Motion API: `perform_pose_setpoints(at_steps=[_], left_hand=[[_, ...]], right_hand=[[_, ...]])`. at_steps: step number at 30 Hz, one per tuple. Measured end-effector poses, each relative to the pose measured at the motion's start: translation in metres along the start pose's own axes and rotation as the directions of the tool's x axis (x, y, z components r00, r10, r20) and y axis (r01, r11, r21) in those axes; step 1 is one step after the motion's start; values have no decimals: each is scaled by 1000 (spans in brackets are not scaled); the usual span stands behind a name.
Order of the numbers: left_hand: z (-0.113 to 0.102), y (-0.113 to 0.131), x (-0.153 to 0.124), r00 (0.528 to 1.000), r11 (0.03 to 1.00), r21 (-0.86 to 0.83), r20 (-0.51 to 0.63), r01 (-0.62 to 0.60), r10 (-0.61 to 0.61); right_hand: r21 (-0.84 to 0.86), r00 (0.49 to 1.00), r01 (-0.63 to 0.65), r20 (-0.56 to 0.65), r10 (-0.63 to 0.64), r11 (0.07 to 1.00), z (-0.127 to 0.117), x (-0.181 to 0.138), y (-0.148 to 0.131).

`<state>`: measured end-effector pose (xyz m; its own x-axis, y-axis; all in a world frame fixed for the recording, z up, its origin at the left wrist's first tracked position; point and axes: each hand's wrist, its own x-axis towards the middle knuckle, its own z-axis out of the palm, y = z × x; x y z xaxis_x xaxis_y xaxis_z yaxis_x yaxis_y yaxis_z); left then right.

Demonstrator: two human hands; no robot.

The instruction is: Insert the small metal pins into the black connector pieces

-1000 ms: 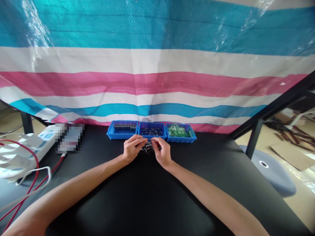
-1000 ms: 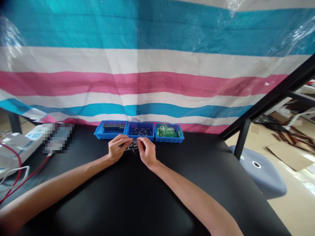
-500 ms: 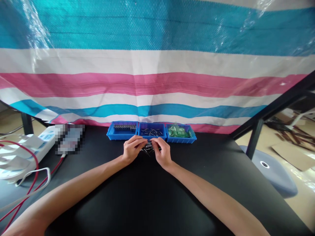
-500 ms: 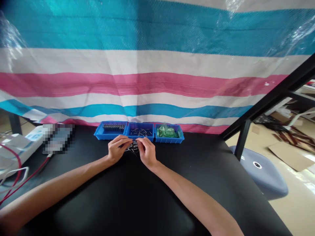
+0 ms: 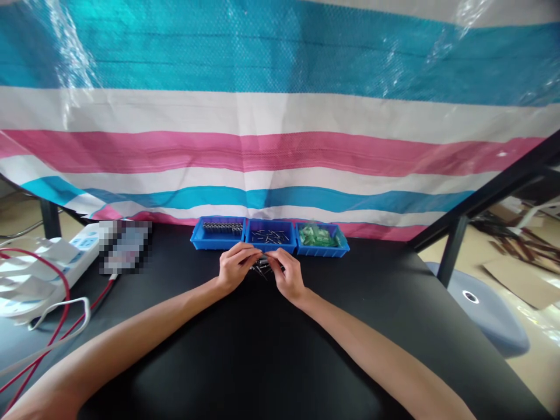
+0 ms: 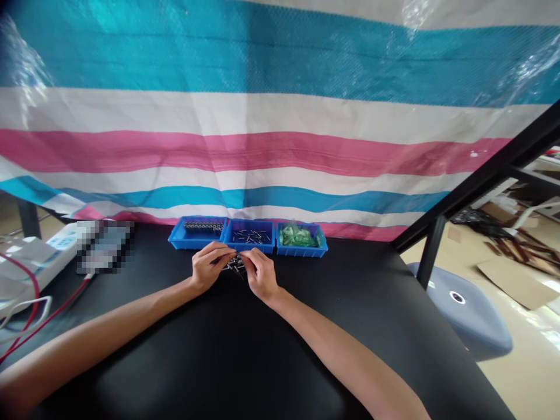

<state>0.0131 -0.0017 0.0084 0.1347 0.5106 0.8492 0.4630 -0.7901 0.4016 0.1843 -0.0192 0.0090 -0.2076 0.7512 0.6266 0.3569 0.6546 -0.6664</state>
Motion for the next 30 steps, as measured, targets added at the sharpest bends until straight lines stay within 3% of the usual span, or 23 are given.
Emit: perform_pose_setpoints(at_steps=[8, 21, 30], left_hand=[[-2, 1, -1, 1000, 1000, -1, 7, -3, 3], [0, 1, 0, 1000, 1000, 6, 9, 6, -6], [-1, 2, 1, 1000, 1000, 6, 6, -7, 7]], right_hand=[[1, 998, 47, 31, -47, 999, 0, -3, 1], [2, 998, -41, -54, 41, 999, 0, -2, -4], [7, 1000, 4, -21, -4, 1000, -1, -1, -5]])
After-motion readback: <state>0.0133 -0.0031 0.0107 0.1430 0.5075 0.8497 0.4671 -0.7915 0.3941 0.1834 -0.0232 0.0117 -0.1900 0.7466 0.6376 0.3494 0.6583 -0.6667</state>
